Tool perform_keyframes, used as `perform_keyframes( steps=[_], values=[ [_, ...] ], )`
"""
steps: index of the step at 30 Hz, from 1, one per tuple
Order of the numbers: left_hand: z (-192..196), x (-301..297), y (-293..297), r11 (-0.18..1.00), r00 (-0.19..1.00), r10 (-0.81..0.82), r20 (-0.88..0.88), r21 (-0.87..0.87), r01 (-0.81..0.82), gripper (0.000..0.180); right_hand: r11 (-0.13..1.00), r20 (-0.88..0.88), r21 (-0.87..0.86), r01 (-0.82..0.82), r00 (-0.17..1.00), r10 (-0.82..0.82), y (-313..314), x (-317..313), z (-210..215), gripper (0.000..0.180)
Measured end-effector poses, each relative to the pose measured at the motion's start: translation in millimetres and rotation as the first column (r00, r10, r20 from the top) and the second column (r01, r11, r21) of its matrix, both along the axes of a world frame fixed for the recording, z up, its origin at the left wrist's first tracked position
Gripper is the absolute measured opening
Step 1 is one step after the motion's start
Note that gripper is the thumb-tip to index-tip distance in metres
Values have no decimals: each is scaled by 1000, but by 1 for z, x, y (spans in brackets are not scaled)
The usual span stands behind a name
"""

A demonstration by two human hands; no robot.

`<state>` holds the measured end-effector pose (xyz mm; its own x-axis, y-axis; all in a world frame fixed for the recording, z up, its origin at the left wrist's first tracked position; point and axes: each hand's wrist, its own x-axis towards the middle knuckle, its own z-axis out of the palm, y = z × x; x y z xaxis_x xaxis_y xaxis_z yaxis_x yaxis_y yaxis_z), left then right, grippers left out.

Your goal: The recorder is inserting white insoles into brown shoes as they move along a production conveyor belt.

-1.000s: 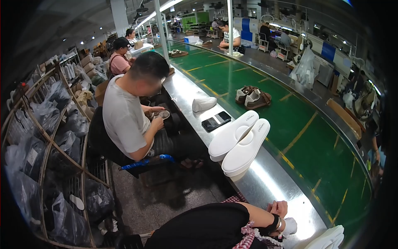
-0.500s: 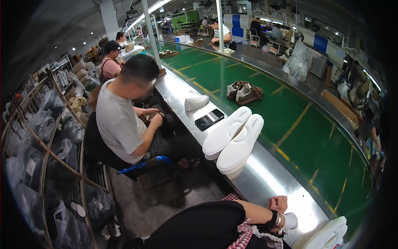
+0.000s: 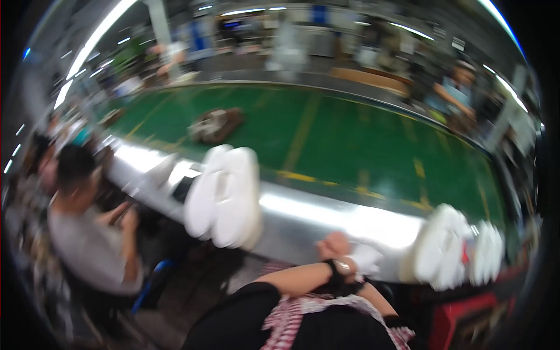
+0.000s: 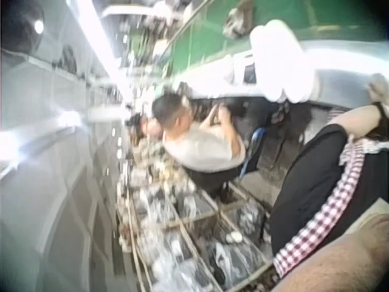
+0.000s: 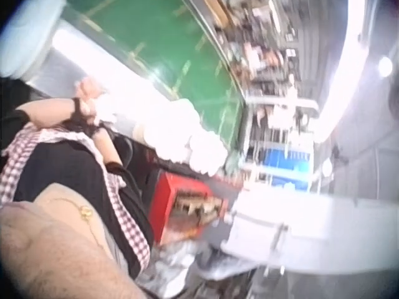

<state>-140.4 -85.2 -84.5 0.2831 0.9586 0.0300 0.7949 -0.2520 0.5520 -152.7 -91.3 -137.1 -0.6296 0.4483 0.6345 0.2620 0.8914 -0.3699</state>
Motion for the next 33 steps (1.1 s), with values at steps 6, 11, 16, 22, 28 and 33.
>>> perform_keyframes(
  steps=[6, 11, 16, 22, 28, 33],
  values=[
    [14, -7, -16, 998, 998, -59, -39, 21, 60, 30, 987, -120, -32, -160, 981, 155, -7, 1, 21, 23],
    [29, -9, -17, 999, 998, -49, -39, 21, 50, 32, 983, -107, -63, -174, 980, 167, -10, 0, 25, 25],
    [48, -19, -28, 912, 962, 14, 274, 391, -125, 16, 976, -204, -185, -117, 976, 79, 21, 3, 24, 18],
    [46, -35, -44, 787, 889, 202, 411, 472, -397, 10, 786, -217, -592, 178, 904, -369, 112, 29, 34, 11],
    [25, -25, -56, 858, 995, 85, 55, 503, -101, 20, 689, -175, -699, 190, 889, -423, 138, 42, 44, 15],
    [-8, 1, -41, 913, 868, -100, -486, 301, 274, 60, 856, -127, -511, 83, 977, -170, 114, 14, 65, 20]
  ],
)
